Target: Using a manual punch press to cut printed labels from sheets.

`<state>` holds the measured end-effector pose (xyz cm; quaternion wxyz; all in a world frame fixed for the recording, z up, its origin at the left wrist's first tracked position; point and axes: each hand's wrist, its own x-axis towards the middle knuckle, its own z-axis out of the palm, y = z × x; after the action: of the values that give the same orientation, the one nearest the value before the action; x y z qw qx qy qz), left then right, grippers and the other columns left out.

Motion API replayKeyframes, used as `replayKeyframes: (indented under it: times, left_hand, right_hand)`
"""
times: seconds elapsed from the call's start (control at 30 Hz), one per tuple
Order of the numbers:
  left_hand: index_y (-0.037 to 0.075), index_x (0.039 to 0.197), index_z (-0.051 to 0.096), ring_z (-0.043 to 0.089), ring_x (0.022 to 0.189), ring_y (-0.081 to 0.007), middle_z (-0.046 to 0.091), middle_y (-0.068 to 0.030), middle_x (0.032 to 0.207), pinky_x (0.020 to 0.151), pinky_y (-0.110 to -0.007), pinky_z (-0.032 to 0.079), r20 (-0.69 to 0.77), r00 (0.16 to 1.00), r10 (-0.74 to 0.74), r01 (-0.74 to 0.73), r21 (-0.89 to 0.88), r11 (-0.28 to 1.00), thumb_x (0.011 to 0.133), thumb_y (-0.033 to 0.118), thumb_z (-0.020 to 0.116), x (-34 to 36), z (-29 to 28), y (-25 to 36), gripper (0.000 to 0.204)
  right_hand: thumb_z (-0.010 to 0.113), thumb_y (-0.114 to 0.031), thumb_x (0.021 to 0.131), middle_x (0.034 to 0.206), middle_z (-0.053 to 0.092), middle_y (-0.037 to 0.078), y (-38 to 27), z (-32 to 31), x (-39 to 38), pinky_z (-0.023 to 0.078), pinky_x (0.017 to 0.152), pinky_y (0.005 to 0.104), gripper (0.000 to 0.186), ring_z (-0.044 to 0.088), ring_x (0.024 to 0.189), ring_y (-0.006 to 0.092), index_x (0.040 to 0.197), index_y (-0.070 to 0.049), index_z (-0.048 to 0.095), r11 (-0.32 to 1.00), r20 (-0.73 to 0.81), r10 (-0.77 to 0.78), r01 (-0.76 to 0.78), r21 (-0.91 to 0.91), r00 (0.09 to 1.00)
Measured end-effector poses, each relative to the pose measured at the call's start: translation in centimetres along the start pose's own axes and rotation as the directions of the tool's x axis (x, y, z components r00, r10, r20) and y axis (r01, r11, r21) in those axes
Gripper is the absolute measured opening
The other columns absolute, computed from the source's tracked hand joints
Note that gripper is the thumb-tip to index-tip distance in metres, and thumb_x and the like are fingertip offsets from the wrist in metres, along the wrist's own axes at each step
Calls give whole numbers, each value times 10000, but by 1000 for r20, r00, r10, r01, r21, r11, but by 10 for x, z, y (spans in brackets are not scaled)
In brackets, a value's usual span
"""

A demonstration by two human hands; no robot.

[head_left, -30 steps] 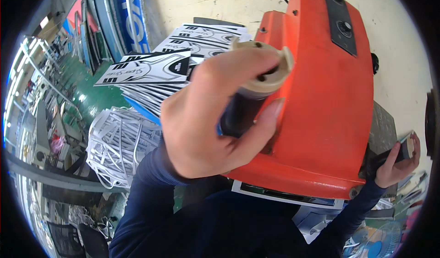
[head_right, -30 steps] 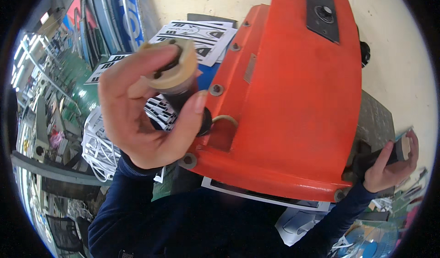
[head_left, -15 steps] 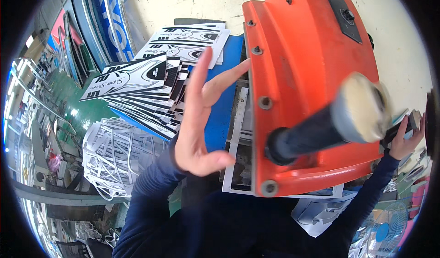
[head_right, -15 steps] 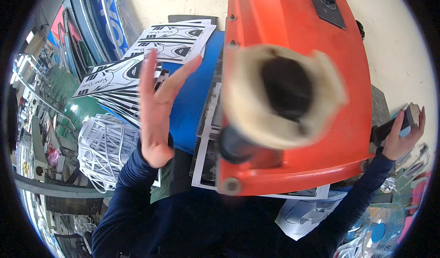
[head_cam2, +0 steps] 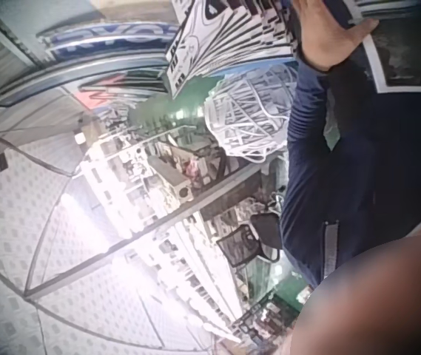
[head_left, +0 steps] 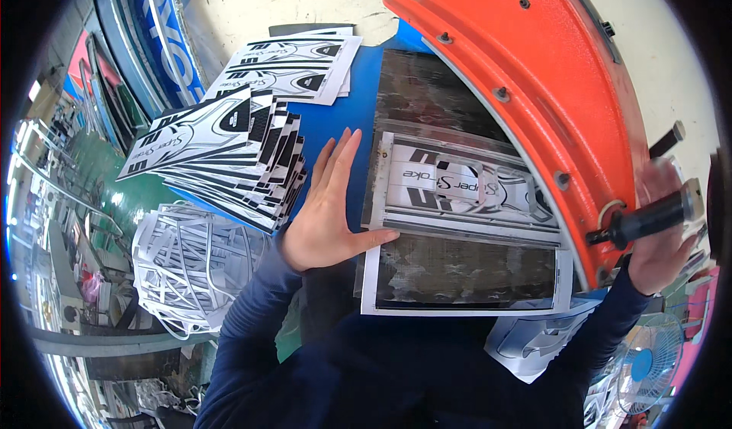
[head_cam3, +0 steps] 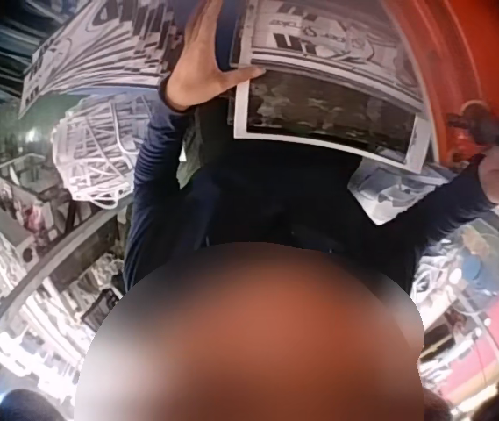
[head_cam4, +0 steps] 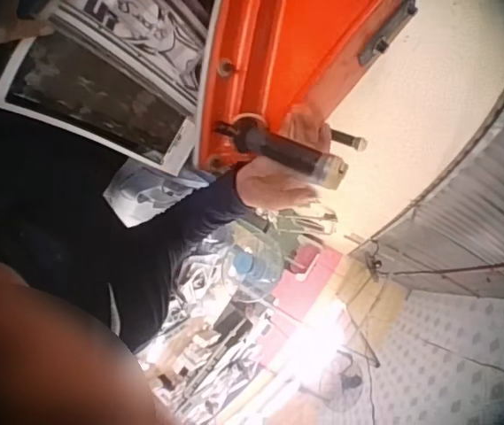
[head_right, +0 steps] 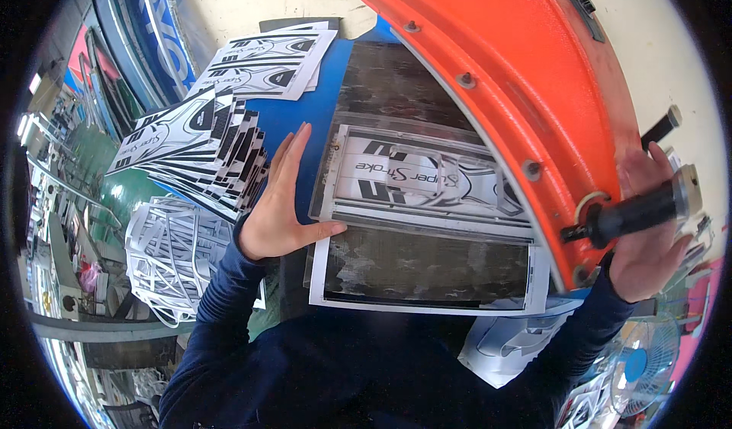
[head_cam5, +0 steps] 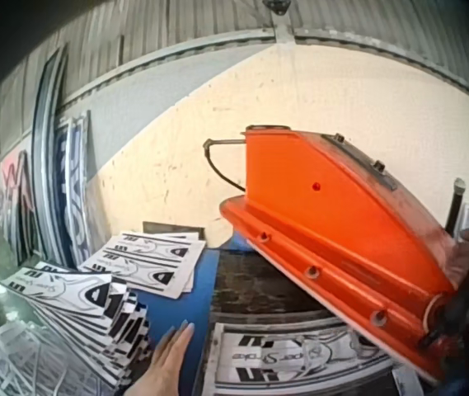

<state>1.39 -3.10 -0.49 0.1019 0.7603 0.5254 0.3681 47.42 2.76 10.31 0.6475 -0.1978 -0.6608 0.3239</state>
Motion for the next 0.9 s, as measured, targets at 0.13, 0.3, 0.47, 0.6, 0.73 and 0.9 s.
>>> replayKeyframes:
  times: [0.13, 0.3, 0.47, 0.6, 0.73, 0.9]
  left_hand:
    - [-16, 1557, 141, 227, 1431, -533, 292, -288, 1548, 1175, -549, 246, 0, 1000, -31, 31, -12, 999, 629, 303, 934, -1, 1, 1, 1262]
    - [-16, 1561, 136, 225, 1445, -508, 262, -264, 1577, 1171, -525, 273, -1, 999, -49, 49, -31, 998, 631, 269, 931, -1, 1, 2, 1256]
    - [7, 1565, 162, 239, 1465, -430, 240, -237, 1598, 1195, -478, 228, -1, 998, -58, 57, -55, 997, 593, 221, 936, 0, 2, 3, 1261]
    - [-3, 1560, 185, 243, 1475, -402, 253, -238, 1598, 1204, -465, 215, -8, 998, -63, 62, -87, 994, 564, 196, 943, 2, 1, 3, 1268]
    - [-16, 1554, 168, 214, 1466, -459, 268, -243, 1579, 1182, -512, 254, 18, 997, -77, 78, -70, 994, 607, 230, 946, 2, 0, 2, 1251]
    - [-10, 1557, 154, 209, 1473, -445, 236, -241, 1594, 1185, -503, 253, 51, 997, -52, 55, -71, 996, 588, 289, 963, 1, 1, -4, 1297]
  right_hand:
    - [476, -270, 1050, 941, 582, 106, 13, -36, 21, 462, 762, 295, 294, 559, 860, 177, 1154, -3, 544, 983, 20, 158, -160, 89, 987]
    - [571, -236, 1016, 702, 459, 3, 51, -106, 56, 388, 647, 263, 228, 444, 650, 116, 852, -87, 519, 976, -458, 180, -214, -24, 871]
    - [711, -181, 918, 678, 518, 24, 75, -140, 88, 413, 543, 263, 195, 501, 587, 118, 861, -57, 572, 986, -600, 132, -166, -1, 789]
    - [719, -183, 910, 658, 533, 29, 87, -162, 98, 417, 538, 266, 197, 506, 565, 126, 865, -49, 581, 982, -629, 82, -170, -81, 773]
    - [729, -193, 902, 700, 575, 54, 98, -174, 101, 461, 562, 281, 218, 557, 598, 144, 915, -23, 593, 971, -619, 65, -192, -140, 782]
    - [740, -209, 894, 1239, 590, 217, 92, -88, 63, 464, 970, 352, 580, 578, 1147, 275, 1315, 102, 490, 71, -127, -508, -106, -992, 852]
